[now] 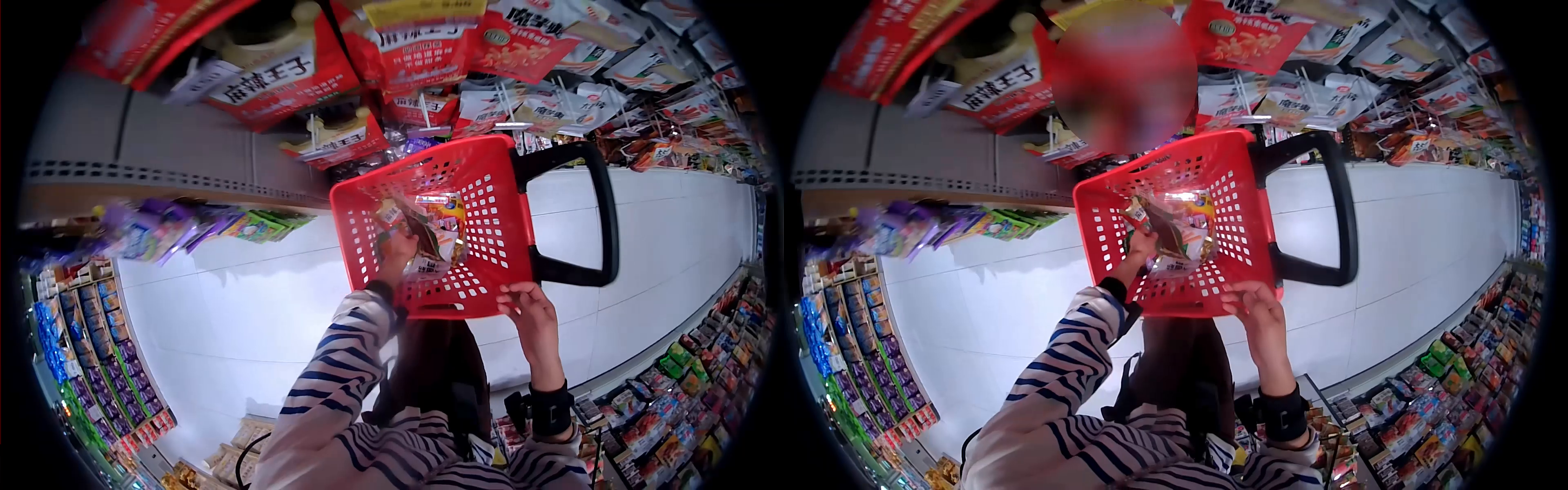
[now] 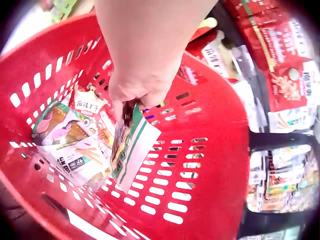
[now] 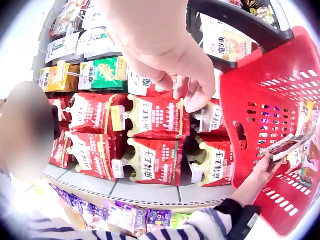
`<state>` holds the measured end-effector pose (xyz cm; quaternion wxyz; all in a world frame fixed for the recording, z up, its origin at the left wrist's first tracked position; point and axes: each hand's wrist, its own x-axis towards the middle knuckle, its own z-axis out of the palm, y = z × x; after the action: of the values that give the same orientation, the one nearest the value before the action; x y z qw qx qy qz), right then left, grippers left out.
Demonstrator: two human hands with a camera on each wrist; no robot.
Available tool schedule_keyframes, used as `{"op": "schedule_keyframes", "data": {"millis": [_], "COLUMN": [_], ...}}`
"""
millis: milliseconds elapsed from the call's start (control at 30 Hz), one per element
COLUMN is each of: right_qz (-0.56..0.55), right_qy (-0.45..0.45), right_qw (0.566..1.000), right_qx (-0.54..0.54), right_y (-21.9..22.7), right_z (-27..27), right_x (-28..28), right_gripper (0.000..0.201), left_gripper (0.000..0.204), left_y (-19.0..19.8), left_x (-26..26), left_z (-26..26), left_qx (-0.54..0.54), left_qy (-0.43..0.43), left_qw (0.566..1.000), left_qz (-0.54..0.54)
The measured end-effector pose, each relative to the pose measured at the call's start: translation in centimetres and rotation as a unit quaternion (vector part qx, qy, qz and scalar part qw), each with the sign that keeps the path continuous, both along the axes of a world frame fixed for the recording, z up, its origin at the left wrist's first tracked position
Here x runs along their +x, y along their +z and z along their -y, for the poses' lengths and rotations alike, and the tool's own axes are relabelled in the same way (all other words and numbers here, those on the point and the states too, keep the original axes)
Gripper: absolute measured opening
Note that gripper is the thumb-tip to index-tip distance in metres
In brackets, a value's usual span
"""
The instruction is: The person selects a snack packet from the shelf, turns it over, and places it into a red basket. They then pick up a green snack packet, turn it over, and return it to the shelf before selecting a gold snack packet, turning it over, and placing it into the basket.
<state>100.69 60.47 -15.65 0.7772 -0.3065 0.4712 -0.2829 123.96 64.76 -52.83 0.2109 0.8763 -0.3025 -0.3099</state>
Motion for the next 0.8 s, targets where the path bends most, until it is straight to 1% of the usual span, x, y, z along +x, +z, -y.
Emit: {"op": "schedule_keyframes", "data": {"millis": [33,100,133,167,200,267,333,367,400,433,500,533,567,600,667,700,733,767,800], "right_qz": [-0.002,-0.008,-0.01,-0.016,-0.02,-0.038,-0.064,-0.085,-0.105,-0.113,-0.101,-0.096,-0.055,-0.009,0.084,0.057,0.061,0.065,0.069], "right_qy": [0.002,0.004,0.005,0.003,0.0,0.006,-0.004,-0.015,-0.027,-0.018,-0.012,-0.009,0.018,0.017,0.019,0.006,0.002,-0.003,-0.007], "right_qw": [1.0,1.0,0.999,0.999,0.998,0.995,0.991,0.986,0.98,0.975,0.98,0.983,0.991,0.996,0.996,0.998,0.997,0.996,0.995], "right_qx": [-0.008,-0.029,-0.042,-0.051,-0.063,-0.087,-0.121,-0.142,-0.166,-0.192,-0.172,-0.159,-0.121,-0.088,-0.022,-0.013,-0.036,-0.056,-0.077], "right_y": [1.6,4.3,5.7,7.2,8.6,10.2,11.6,12.4,13.1,13.4,15.3,16.5,17.8,18.6,19.9,20.1,20.4,20.7,21.0], "right_z": [0.0,-0.2,-0.3,-0.5,-0.5,-0.7,-1.1,-1.5,-1.8,-2.2,-3.2,-3.8,-4.1,-4.2,-4.5,-4.6,-4.7,-4.7,-4.7], "right_x": [-0.2,-0.7,-1.0,-1.3,-1.5,-2.7,-3.1,-3.2,-3.3,-3.3,-2.7,-2.1,-1.8,-1.5,-1.0,-0.9,-0.7,-0.6,-0.4], "right_gripper": [0.019,0.019,0.019,0.019,0.019,0.019,0.021,0.022,0.023,0.029,0.032,0.033,0.039,0.038,0.036,0.031,0.029,0.027,0.025], "left_gripper": [0.021,0.018,0.017,0.005,0.001,0.007,0.013,0.016,0.016,0.016,0.017,0.015,0.013,0.011,0.013,0.014,0.015,0.016,0.015], "left_y": [4.1,11.9,14.3,15.4,18.0,26.4,37.3,41.5,43.9,45.8,50.0,51.4,52.5,53.5,55.4,56.0,56.5,57.2,57.1], "left_x": [-0.5,-0.5,-0.2,0.2,0.7,0.9,0.7,0.4,0.3,0.5,0.6,0.5,0.3,0.1,-0.4,-0.5,-0.6,-0.9,-0.7], "left_z": [-0.5,-1.5,-2.2,-3.1,-3.8,-5.6,-5.9,-6.4,-7.0,-7.6,-8.5,-8.8,-8.9,-8.9,-8.8,-8.7,-8.7,-8.5,-8.5], "left_qx": [-0.087,-0.057,-0.043,-0.066,-0.12,-0.22,-0.199,-0.187,-0.19,-0.194,-0.188,-0.212,-0.238,-0.265,-0.292,-0.302,-0.309,-0.343,-0.332], "left_qy": [0.023,0.004,-0.005,-0.032,-0.049,-0.087,-0.073,-0.065,-0.076,-0.088,-0.102,-0.118,-0.133,-0.148,-0.149,-0.152,-0.154,-0.184,-0.177], "left_qw": [0.994,0.986,0.978,0.968,0.952,0.91,0.885,0.87,0.866,0.862,0.855,0.847,0.838,0.828,0.808,0.8,0.793,0.784,0.796], "left_qz": [-0.065,-0.157,-0.203,-0.241,-0.276,-0.341,-0.415,-0.452,-0.456,-0.46,-0.473,-0.473,-0.472,-0.471,-0.49,-0.496,-0.502,-0.483,-0.474]}}
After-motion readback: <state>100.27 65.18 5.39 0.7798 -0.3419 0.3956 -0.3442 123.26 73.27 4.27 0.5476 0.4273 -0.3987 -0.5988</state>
